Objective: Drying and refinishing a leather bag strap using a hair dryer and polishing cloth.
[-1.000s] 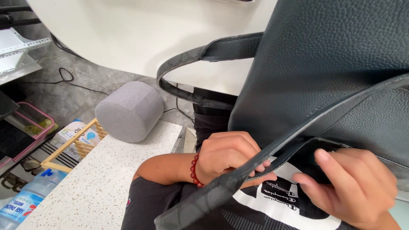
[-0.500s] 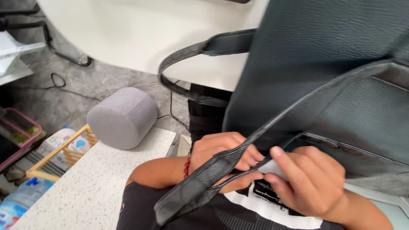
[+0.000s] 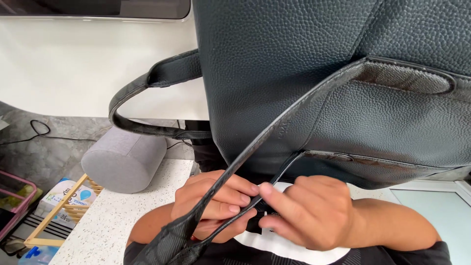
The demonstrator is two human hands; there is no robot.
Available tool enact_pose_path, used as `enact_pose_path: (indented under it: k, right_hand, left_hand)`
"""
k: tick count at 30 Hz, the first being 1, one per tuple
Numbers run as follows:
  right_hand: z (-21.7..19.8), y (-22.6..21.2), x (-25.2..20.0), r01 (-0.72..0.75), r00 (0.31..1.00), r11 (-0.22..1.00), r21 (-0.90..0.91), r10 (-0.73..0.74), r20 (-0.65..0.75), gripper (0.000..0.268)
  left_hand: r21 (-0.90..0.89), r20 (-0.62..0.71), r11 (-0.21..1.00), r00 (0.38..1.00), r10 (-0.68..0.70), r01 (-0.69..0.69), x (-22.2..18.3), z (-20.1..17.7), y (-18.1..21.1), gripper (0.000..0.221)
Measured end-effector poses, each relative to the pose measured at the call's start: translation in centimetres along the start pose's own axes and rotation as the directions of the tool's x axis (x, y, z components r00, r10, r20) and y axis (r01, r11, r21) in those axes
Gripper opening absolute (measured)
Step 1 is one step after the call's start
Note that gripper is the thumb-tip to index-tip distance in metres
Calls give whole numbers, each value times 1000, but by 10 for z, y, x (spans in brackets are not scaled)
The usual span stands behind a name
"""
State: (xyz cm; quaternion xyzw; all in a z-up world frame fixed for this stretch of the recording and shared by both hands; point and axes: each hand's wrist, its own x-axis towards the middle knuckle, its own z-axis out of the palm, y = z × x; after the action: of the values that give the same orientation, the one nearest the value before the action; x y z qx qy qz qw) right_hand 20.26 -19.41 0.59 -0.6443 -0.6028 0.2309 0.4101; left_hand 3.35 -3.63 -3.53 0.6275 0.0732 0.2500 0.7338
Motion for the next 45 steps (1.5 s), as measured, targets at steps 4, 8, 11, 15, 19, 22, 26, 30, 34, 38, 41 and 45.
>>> enact_pose_path:
  k: [4, 8, 11, 15, 19, 22, 26, 30, 34, 38, 41, 45]
  right_hand:
    - [4, 14, -19, -164, 986, 986, -30, 163, -38, 57]
    - [4, 29, -26, -220, 975, 975, -42, 218, -37, 57]
    - [5, 38, -21, -206, 978, 977, -45, 206, -18, 55]
    - [6, 52, -13, -83, 996, 996, -28, 82, -23, 50]
    - [6, 62, 4, 55, 998, 997, 47, -54, -28, 42]
    - [8, 67, 7, 78, 997, 993, 91, -76, -26, 39]
    - [9, 69, 5, 57, 997, 996, 75, -53, -52, 38]
    - [8, 70, 8, 29, 997, 998, 53, -25, -71, 35]
    - [7, 73, 11, 85, 995, 994, 71, -81, -52, 32]
    - [5, 72, 12, 98, 994, 992, 81, -93, -57, 31]
    - [4, 70, 10, 47, 996, 997, 63, -42, -80, 29]
    - [4, 69, -9, -48, 995, 999, 13, 49, -91, 30]
  left_hand:
    - [27, 80, 1000, 997, -9, 7, 11, -9, -8, 44]
    - [12, 92, 1000, 996, -1, -1, 14, -10, -21, 44]
    - [-25, 65, 1000, 998, 18, -16, 17, -12, -32, 41]
    - [-82, 97, 995, 993, 67, -59, 19, -20, -44, 28]
    - [-81, 132, 995, 988, 75, -64, 20, -30, -50, 16]
    - [-89, 170, 995, 983, 68, -53, 19, -36, -53, 13]
    - [-101, 181, 994, 981, 65, -47, 19, -37, -55, 13]
    - [-126, 197, 991, 979, 57, -33, 20, -39, -56, 13]
    - [-132, 237, 990, 969, 74, -43, 22, -38, -55, 14]
    - [-129, 256, 988, 960, 115, -84, 27, -37, -56, 13]
    - [-123, 259, 987, 957, 134, -105, 28, -34, -55, 12]
    - [-104, 227, 989, 965, 130, -109, 29, -31, -55, 11]
